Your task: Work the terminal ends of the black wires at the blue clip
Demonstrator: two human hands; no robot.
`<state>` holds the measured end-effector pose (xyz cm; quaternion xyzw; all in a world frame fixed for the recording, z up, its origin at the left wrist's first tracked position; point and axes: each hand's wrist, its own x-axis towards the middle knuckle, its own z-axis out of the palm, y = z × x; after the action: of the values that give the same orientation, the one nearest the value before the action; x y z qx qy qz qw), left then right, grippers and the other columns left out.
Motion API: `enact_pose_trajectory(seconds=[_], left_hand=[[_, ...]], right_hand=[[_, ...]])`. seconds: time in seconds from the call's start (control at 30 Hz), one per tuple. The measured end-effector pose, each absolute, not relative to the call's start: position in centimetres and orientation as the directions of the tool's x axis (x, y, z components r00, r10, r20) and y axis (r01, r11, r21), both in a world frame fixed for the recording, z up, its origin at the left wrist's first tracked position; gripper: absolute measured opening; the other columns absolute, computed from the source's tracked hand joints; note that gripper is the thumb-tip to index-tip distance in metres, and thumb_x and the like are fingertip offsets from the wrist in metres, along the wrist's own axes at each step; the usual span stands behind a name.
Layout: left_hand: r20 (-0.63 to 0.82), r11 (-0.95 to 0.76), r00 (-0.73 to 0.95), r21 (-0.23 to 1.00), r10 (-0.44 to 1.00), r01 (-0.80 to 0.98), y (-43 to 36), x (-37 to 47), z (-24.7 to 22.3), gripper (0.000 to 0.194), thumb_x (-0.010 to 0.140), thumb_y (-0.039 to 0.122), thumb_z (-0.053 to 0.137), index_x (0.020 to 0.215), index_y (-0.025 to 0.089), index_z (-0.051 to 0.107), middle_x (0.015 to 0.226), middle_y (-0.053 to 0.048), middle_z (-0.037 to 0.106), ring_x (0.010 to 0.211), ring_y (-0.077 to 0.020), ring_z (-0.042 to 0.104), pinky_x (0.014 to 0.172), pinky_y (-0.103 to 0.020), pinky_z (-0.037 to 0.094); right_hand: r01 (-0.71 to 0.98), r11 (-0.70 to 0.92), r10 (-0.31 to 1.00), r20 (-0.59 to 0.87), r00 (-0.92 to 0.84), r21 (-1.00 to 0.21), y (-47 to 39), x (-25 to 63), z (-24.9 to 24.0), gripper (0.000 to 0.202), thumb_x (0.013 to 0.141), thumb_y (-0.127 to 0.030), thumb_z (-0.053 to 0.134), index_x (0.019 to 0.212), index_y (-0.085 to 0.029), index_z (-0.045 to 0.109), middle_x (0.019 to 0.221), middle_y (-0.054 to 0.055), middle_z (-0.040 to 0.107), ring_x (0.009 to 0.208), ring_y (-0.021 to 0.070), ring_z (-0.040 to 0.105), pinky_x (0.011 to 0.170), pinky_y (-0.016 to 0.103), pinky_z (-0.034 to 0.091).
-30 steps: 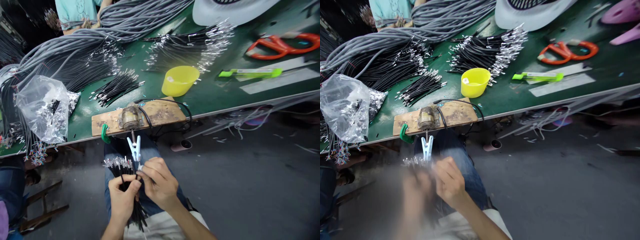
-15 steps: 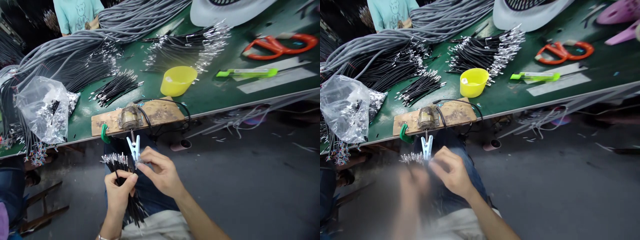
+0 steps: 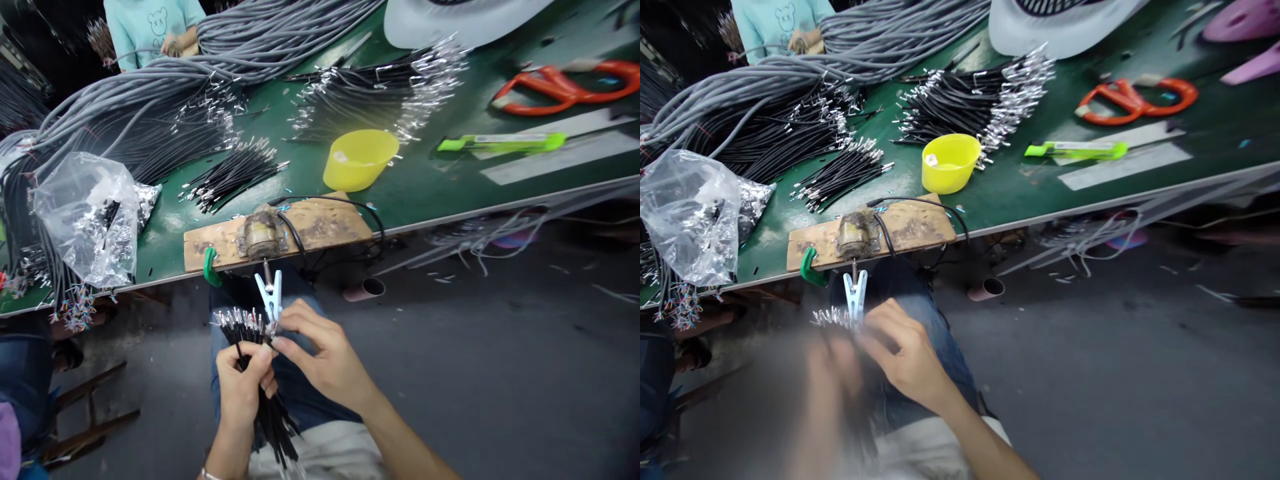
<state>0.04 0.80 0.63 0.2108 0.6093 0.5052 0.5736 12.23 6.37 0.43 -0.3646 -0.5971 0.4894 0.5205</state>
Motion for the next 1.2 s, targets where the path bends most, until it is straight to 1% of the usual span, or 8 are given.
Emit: enact_pose_trajectory(seconds=[0.1, 0.17, 0.3, 0.47, 0.6, 0.77, 1.0, 1.2], left_hand=[[-0.453, 0.381, -0.268, 0.881, 0.85, -0.281, 0.7, -0.2, 0.5, 0.037, 0.054, 0.048, 0.077, 0.057, 0.014, 0.063, 0.036, 0.005, 0.042, 0.032, -0.0053, 0.035, 0.035, -0.022, 0.029], [-0.434, 0.372, -0.273, 0.894, 0.858, -0.252, 0.8, -0.3, 0.5, 0.034, 0.05, 0.044, 0.08, 0.057, 0.015, 0.065, 0.035, 0.005, 0.044, 0.031, -0.0061, 0.037, 0.035, -0.023, 0.027], [-0.411, 0.364, -0.279, 0.908, 0.868, -0.206, 1.2, -0.8, 0.5, 0.027, 0.048, 0.039, 0.082, 0.055, 0.016, 0.068, 0.034, 0.004, 0.047, 0.031, -0.0061, 0.037, 0.035, -0.022, 0.026], [-0.528, 0.504, -0.195, 0.849, 0.827, -0.157, 2.2, -3.0, 1.0, 0.026, 0.034, 0.034, 0.087, 0.044, 0.02, 0.067, 0.038, 0.001, 0.059, 0.034, -0.0111, 0.051, 0.035, -0.022, 0.04], [-0.478, 0.443, -0.272, 0.878, 0.836, -0.182, 3.2, -4.1, 1.6, 0.027, 0.027, 0.029, 0.087, 0.043, 0.021, 0.067, 0.044, 0.001, 0.064, 0.046, -0.0158, 0.062, 0.045, -0.022, 0.049], [-0.493, 0.453, -0.196, 0.865, 0.848, -0.217, 4.6, -3.4, 1.8, 0.023, 0.032, 0.026, 0.088, 0.045, 0.02, 0.069, 0.044, 0.0, 0.065, 0.044, -0.0128, 0.06, 0.045, -0.018, 0.048], [-0.493, 0.466, -0.126, 0.863, 0.861, -0.194, 4.5, -3.5, 1.2, 0.023, 0.037, 0.031, 0.087, 0.046, 0.019, 0.07, 0.037, 0.0, 0.059, 0.033, -0.0126, 0.052, 0.034, -0.022, 0.043], [-0.487, 0.474, -0.127, 0.872, 0.864, -0.118, 2.6, -2.8, 1.0, 0.024, 0.046, 0.038, 0.084, 0.054, 0.019, 0.073, 0.034, 0.001, 0.053, 0.029, -0.0091, 0.045, 0.032, -0.021, 0.037]], right_hand=[[-0.318, 0.004, 0.931, 0.12, -0.345, -0.948, 6.3, 11.9, 0.1, 0.024, 0.079, -0.037, 0.06, 0.065, -0.018, 0.06, 0.064, 0.002, 0.054, 0.061, 0.0149, 0.05, 0.057, 0.028, 0.04], [-0.451, -0.254, 0.869, 0.003, -0.496, -0.856, 6.6, 11.8, -0.3, 0.032, 0.072, -0.047, 0.066, 0.062, -0.017, 0.06, 0.06, 0.0, 0.051, 0.056, 0.0126, 0.046, 0.052, 0.025, 0.037], [-0.449, -0.533, 0.772, -0.194, -0.605, -0.717, 8.1, 11.8, -0.4, 0.03, 0.06, -0.04, 0.076, 0.056, -0.014, 0.06, 0.05, -0.004, 0.048, 0.046, 0.0076, 0.038, 0.044, 0.021, 0.028], [-0.572, -0.432, 0.876, -0.172, -0.451, -0.697, 10.6, 11.1, 1.1, 0.034, 0.061, -0.046, 0.075, 0.058, -0.015, 0.063, 0.052, -0.003, 0.051, 0.049, 0.0076, 0.042, 0.047, 0.02, 0.034], [-0.618, -0.387, 0.884, -0.085, -0.459, -0.684, 11.4, 9.9, 1.9, 0.037, 0.066, -0.052, 0.07, 0.064, -0.015, 0.065, 0.057, 0.0, 0.057, 0.05, 0.0095, 0.048, 0.047, 0.022, 0.038], [-0.68, -0.402, 0.902, -0.136, -0.411, -0.613, 11.2, 9.0, 1.8, 0.034, 0.061, -0.048, 0.075, 0.062, -0.015, 0.064, 0.054, -0.002, 0.056, 0.048, 0.0096, 0.048, 0.048, 0.021, 0.04], [-0.691, -0.5, 0.866, -0.282, -0.413, -0.522, 10.7, 8.9, 0.1, 0.051, 0.053, -0.067, 0.068, 0.06, -0.017, 0.065, 0.052, -0.001, 0.057, 0.049, 0.0105, 0.047, 0.049, 0.023, 0.039], [-0.596, -0.385, 0.922, -0.329, -0.206, -0.705, 9.3, 11.0, -2.3, 0.04, 0.057, -0.055, 0.074, 0.06, -0.016, 0.064, 0.056, -0.002, 0.054, 0.052, 0.0097, 0.043, 0.049, 0.022, 0.035]])
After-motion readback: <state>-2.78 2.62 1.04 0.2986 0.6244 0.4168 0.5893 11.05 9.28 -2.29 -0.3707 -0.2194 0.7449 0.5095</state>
